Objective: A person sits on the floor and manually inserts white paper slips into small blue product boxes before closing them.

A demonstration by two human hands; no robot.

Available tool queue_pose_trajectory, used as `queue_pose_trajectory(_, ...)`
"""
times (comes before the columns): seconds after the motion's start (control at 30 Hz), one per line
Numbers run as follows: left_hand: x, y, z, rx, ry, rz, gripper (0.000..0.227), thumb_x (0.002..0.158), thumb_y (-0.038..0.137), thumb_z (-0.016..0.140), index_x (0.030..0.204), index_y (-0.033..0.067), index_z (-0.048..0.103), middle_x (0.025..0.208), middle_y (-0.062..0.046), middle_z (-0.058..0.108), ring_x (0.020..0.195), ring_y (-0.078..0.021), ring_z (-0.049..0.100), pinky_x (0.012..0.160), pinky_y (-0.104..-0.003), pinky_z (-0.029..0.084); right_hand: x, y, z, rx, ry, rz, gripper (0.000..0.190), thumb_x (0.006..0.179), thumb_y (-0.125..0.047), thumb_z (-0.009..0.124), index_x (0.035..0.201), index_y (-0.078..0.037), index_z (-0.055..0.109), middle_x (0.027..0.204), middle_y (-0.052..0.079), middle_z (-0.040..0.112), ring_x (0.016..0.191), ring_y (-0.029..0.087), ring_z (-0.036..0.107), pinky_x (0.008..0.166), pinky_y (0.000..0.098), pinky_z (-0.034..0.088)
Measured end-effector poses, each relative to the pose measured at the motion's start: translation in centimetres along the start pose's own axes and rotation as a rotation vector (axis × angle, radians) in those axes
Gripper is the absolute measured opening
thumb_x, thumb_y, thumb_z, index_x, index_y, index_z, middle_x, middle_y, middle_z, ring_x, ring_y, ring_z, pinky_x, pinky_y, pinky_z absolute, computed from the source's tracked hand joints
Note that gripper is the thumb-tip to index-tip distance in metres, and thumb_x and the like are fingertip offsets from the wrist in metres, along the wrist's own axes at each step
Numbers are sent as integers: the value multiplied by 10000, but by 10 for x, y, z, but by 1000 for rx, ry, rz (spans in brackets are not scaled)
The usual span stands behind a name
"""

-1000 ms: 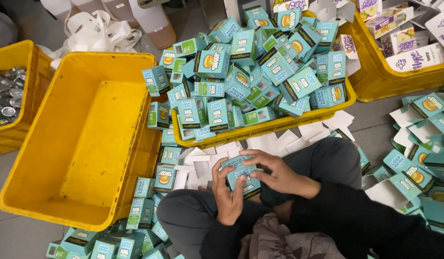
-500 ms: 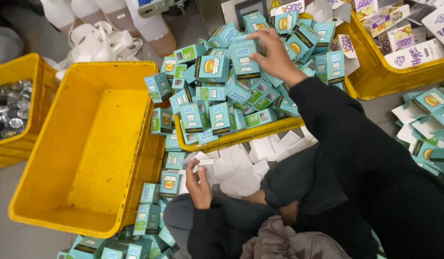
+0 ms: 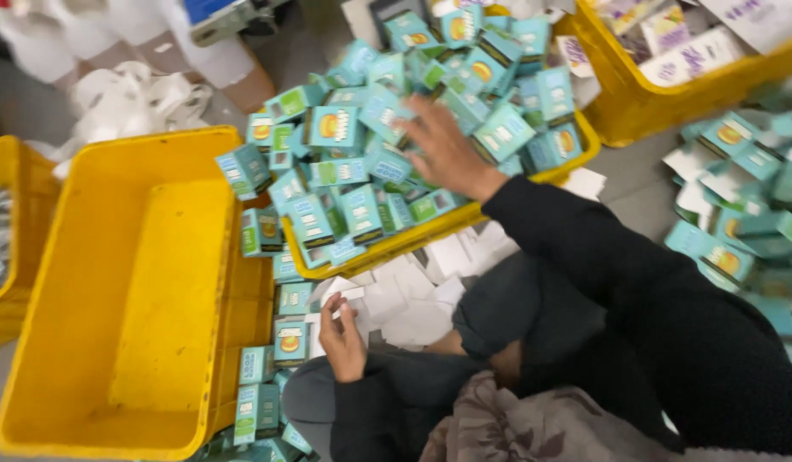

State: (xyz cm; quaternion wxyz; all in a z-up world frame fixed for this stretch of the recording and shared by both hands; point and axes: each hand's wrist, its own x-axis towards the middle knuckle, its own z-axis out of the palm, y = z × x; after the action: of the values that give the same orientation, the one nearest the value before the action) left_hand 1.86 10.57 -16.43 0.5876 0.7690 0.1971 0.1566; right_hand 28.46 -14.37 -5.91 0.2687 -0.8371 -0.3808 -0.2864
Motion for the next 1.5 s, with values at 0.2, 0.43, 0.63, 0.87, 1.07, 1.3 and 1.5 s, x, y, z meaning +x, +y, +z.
queue_pose_trajectory(0.2,-4,-3,-1,42,-47,52,346,1001,131,567,1315,-10,606,1113,-141,678,893,-231,681,843,-334,556,-120,53,-71,-58,129,-3,543,790,30,669,1324,-30,589,1454,236,462,1262,457,491,1083,569,420)
queue_pose_trajectory(0.43,-8,15,6,94,-64,66,330,997,110,601,1291,-37,605,1163,-167,660,935,-241,664,863,-346,538,-315,166,-232,-564,254,504,675,800,176,690,1434,49,495,1417,294,489,1368,491,386,1137,602,290)
queue_pose_trajectory(0.63,-10,18,10,229,-64,74,320,997,90,620,1286,-46,610,1135,-165,649,885,-235,624,791,-332,500,-450,199,-312,-764,-91,1238,1003,751,-194,960,1527,61,379,1580,410,196,1371,611,21,1022,864,91)
queue_pose_trajectory(0.87,-12,23,16,302,-71,98,353,1003,79,609,1314,-87,594,1153,-200,645,897,-274,629,804,-360,513,-481,180,-335,-633,-381,1774,1377,577,-395,965,1662,-93,173,1579,311,142,1359,631,174,1007,823,351)
queue_pose_trajectory(1.07,-12,28,22,363,-61,88,330,1009,101,620,1277,-90,603,1158,-217,645,880,-286,627,809,-379,520,-598,230,-306,-1122,-449,1292,710,646,-200,908,1220,47,570,1013,201,625,933,412,620,817,553,471)
queue_pose_trajectory(1.3,-15,37,24,333,-68,61,338,1010,115,639,1278,-87,591,1197,-226,626,934,-294,614,854,-390,521,-433,148,-311,-847,-282,1207,295,775,-214,907,950,-29,760,797,136,712,670,311,683,680,439,599)
queue_pose_trajectory(1.5,-24,43,29,314,-55,204,376,902,39,728,1248,-56,613,1159,-178,665,871,-251,614,842,-359,518,-226,15,-259,162,155,651,383,754,31,866,1091,-1,687,986,70,702,818,176,628,746,300,552)
